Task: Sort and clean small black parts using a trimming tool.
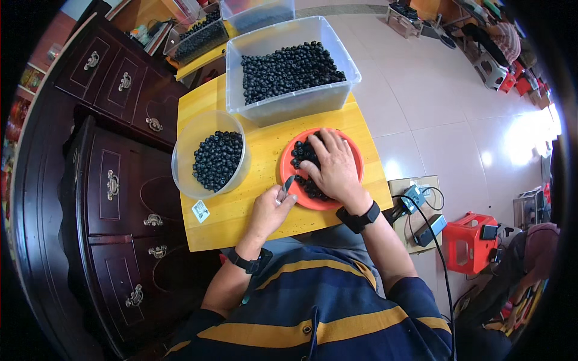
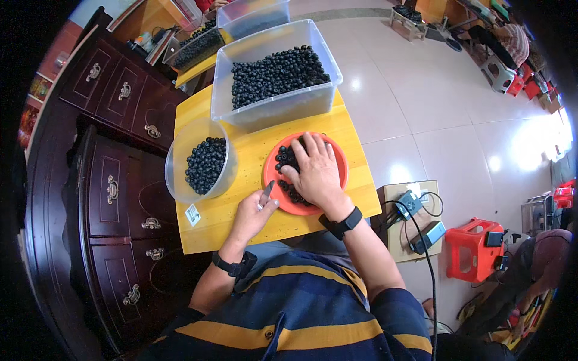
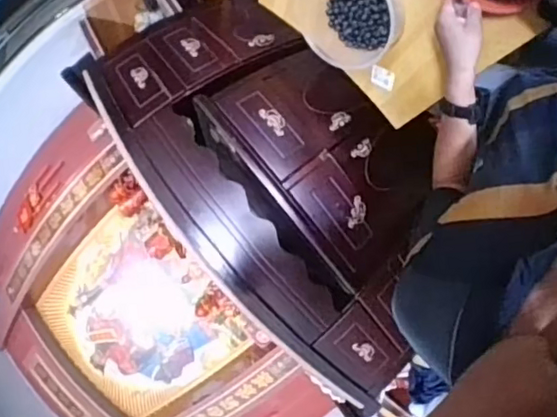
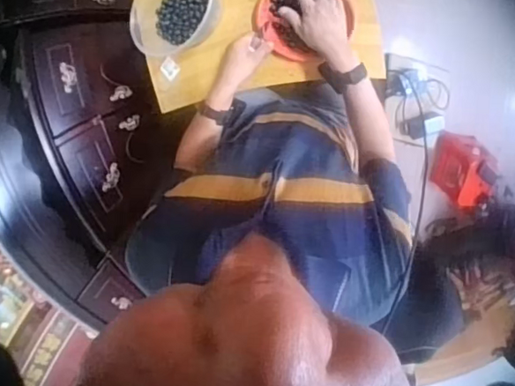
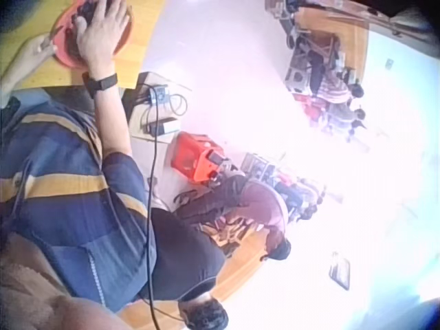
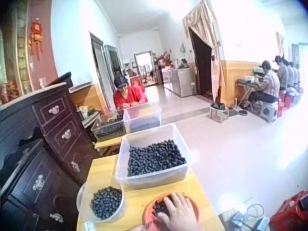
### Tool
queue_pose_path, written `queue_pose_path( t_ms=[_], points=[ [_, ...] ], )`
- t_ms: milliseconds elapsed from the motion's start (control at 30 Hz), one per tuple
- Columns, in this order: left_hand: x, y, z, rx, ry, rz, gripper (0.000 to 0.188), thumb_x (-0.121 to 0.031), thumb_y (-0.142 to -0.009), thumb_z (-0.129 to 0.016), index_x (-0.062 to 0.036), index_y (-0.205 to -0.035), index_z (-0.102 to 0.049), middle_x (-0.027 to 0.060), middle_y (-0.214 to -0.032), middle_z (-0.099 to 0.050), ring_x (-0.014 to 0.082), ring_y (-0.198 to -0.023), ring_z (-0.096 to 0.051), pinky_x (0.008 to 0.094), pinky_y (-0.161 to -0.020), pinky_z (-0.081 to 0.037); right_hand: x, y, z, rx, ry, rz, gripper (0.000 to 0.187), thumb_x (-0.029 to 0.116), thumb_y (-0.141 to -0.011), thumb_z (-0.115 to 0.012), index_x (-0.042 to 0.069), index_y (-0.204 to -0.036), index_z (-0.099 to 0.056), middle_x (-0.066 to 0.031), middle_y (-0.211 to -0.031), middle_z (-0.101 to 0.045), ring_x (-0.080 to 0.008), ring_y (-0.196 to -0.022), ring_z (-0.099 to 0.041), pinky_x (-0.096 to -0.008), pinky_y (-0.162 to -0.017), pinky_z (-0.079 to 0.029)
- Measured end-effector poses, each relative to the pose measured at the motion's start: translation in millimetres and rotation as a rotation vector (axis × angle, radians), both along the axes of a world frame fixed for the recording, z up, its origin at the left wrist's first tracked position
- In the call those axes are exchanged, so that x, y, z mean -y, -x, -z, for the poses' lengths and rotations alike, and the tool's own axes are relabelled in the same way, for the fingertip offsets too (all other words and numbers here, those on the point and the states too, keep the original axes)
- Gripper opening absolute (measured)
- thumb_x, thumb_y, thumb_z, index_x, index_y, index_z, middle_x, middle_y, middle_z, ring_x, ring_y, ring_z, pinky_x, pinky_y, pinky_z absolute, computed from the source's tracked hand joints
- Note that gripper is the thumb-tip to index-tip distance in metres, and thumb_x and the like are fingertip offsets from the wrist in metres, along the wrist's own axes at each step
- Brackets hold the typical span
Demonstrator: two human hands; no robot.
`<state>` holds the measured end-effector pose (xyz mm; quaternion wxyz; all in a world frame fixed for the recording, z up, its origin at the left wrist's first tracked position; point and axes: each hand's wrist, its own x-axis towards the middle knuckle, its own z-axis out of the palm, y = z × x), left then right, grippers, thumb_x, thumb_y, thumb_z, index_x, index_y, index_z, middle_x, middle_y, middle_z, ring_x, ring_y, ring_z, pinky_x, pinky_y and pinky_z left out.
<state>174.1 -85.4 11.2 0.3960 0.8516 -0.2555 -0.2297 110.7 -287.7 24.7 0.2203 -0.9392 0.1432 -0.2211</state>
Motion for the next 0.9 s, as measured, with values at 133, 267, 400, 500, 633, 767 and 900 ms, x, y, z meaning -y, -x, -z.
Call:
queue_pose_path(
  t_ms=[133,267,400,500,633,767,900],
  points=[
    [1.1,2.5,-1.2,-0.039,0.051,-0.031,0.024,-0.020,-0.092,-0.072,-0.0013,-0.084,-0.059,-0.0005,-0.069,-0.053,0.0095,-0.066,-0.049,0.0293,-0.062,-0.044,-5.0,3.9,4.5,-0.133,0.025,-0.074,0.060,0.038,-0.085,-0.073,0.007,-0.135,-0.057,-0.0199,-0.146,-0.046,-0.0401,-0.138,-0.040,-0.0576,-0.113,-0.032],
    [0.1,1.6,-4.5,-0.030,0.014,-0.040,0.023,-0.019,-0.091,-0.072,-0.0015,-0.084,-0.059,-0.0013,-0.069,-0.052,0.0090,-0.066,-0.048,0.0288,-0.062,-0.043,-8.2,17.9,-0.5,-0.129,0.014,-0.104,0.060,0.035,-0.082,-0.076,0.009,-0.133,-0.058,-0.0179,-0.143,-0.048,-0.0387,-0.138,-0.040,-0.0578,-0.114,-0.032],
    [2.9,3.0,-3.7,-0.077,0.091,-0.054,0.021,-0.017,-0.090,-0.072,-0.0013,-0.085,-0.059,-0.0025,-0.070,-0.051,0.0083,-0.066,-0.047,0.0280,-0.061,-0.043,-4.6,26.4,-1.7,-0.095,0.028,-0.010,0.067,0.040,-0.084,-0.075,0.010,-0.139,-0.054,-0.0209,-0.149,-0.043,-0.0407,-0.141,-0.036,-0.0569,-0.116,-0.030],
    [5.5,3.4,-11.3,-0.068,0.073,-0.078,0.023,-0.017,-0.087,-0.074,0.0003,-0.086,-0.059,0.0026,-0.065,-0.052,0.0127,-0.060,-0.049,0.0319,-0.058,-0.044,-1.3,28.4,2.7,-0.123,-0.019,-0.015,0.070,0.042,-0.085,-0.073,0.010,-0.143,-0.050,-0.0230,-0.150,-0.041,-0.0413,-0.142,-0.035,-0.0557,-0.116,-0.030],
    [1.8,3.0,-7.6,-0.093,0.095,-0.103,0.020,-0.015,-0.087,-0.074,0.0000,-0.090,-0.061,0.0017,-0.068,-0.053,0.0119,-0.061,-0.049,0.0307,-0.058,-0.044,-7.3,30.9,1.0,-0.135,-0.055,-0.078,0.070,0.040,-0.085,-0.073,0.010,-0.144,-0.049,-0.0234,-0.148,-0.043,-0.0409,-0.141,-0.037,-0.0538,-0.115,-0.032],
    [-10.4,-1.3,-1.2,-0.126,0.094,-0.140,0.019,-0.013,-0.087,-0.074,-0.0001,-0.090,-0.061,0.0009,-0.069,-0.052,0.0107,-0.062,-0.049,0.0301,-0.059,-0.043,-14.0,31.0,-2.4,-0.115,-0.094,-0.070,0.072,0.043,-0.085,-0.073,0.010,-0.145,-0.048,-0.0243,-0.151,-0.039,-0.0425,-0.143,-0.034,-0.0543,-0.116,-0.030],
    [-10.0,-3.3,-2.8,-0.126,0.078,-0.131,0.020,-0.013,-0.087,-0.074,0.0004,-0.089,-0.059,0.0010,-0.068,-0.052,0.0102,-0.062,-0.048,0.0297,-0.059,-0.042,-17.4,27.5,1.4,-0.145,-0.106,-0.023,0.075,0.046,-0.086,-0.072,0.010,-0.146,-0.046,-0.0254,-0.154,-0.034,-0.0442,-0.145,-0.029,-0.0547,-0.117,-0.028]
  ],
)
